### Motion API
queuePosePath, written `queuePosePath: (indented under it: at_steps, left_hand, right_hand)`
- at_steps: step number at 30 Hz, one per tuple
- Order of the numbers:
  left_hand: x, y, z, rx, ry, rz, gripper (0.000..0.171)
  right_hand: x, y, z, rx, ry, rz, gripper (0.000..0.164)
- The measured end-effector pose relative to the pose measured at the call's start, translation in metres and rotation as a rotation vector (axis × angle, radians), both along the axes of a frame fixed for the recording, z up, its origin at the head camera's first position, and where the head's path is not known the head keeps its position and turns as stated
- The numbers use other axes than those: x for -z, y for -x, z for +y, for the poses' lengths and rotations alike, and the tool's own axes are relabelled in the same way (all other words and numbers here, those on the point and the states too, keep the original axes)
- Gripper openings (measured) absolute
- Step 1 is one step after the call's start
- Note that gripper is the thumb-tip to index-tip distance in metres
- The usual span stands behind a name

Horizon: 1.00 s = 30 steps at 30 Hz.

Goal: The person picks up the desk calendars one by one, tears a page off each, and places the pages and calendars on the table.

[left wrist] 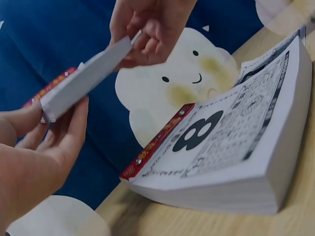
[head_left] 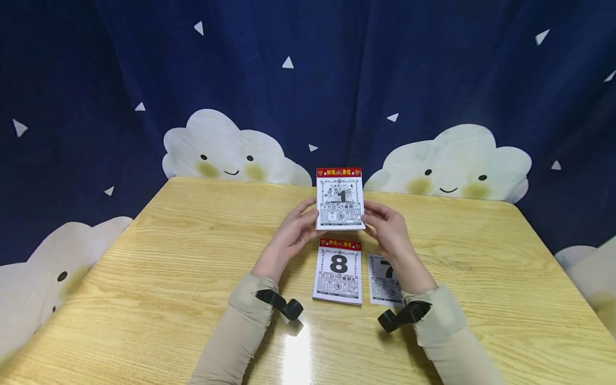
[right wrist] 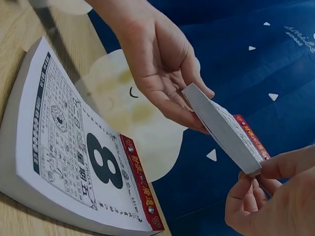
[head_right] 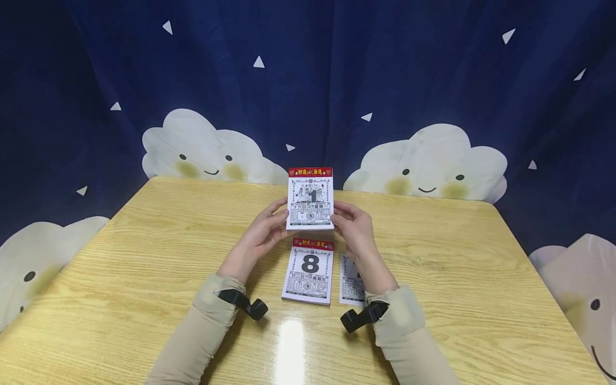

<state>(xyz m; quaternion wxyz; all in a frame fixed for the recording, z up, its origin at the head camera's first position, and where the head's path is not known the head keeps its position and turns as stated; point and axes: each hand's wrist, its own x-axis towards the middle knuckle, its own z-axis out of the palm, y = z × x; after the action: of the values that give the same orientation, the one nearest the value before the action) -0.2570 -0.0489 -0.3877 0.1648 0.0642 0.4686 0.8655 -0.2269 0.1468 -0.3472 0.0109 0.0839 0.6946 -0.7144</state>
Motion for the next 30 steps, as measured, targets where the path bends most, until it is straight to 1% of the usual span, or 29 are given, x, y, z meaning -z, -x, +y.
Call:
queuePosePath:
  at_steps: [3,5,7,10,13,15,17,19,20,22,23,26,30]
  left_hand:
    - [-0.001,-0.001,-0.003,0.068,-0.038,0.006,0.048]
    - [-0.003,-0.002,-0.003,0.1,-0.054,0.011,0.047]
    - [-0.003,-0.003,-0.003,0.111,-0.065,0.006,0.047]
    - [-0.003,-0.004,-0.002,0.106,-0.072,0.002,0.047]
    - [-0.001,-0.005,-0.003,0.1,-0.083,0.005,0.048]
    - [0.0,-0.005,-0.004,0.097,-0.087,0.014,0.048]
    - [0.0,-0.005,-0.004,0.094,-0.084,0.018,0.048]
    - [0.001,-0.004,-0.003,0.092,-0.077,0.021,0.047]
    - [0.001,-0.003,-0.003,0.092,-0.074,0.02,0.047]
    - [0.001,-0.002,-0.001,0.099,-0.064,0.028,0.047]
    - [0.002,-0.001,-0.001,0.103,-0.056,0.033,0.047]
    - [0.002,-0.001,-0.001,0.111,-0.052,0.043,0.047]
    - [0.003,-0.002,-0.001,0.124,-0.051,0.069,0.047]
  right_hand:
    - [0.0,-0.003,-0.002,0.017,-0.041,0.023,0.042]
    - [0.0,-0.005,-0.004,0.034,-0.064,0.048,0.04]
    - [0.0,-0.006,-0.004,0.042,-0.078,0.081,0.04]
    - [0.002,-0.008,-0.005,0.046,-0.129,0.152,0.038]
    - [0.003,-0.011,-0.005,0.051,-0.282,0.252,0.037]
    - [0.004,-0.014,-0.006,0.057,-0.432,0.37,0.037]
    - [0.005,-0.015,-0.006,0.056,-0.601,0.521,0.034]
    - [0.007,-0.015,-0.005,0.034,-0.738,0.684,0.03]
    - [0.008,-0.015,-0.004,0.009,-0.791,0.762,0.027]
    - [0.009,-0.014,-0.003,-0.058,-0.865,0.883,0.022]
    - [0.01,-0.013,-0.003,-0.097,-0.891,0.925,0.02]
    - [0.013,-0.012,-0.003,-0.182,-0.958,0.985,0.019]
    - [0.014,-0.011,-0.003,-0.21,-1.026,0.994,0.018]
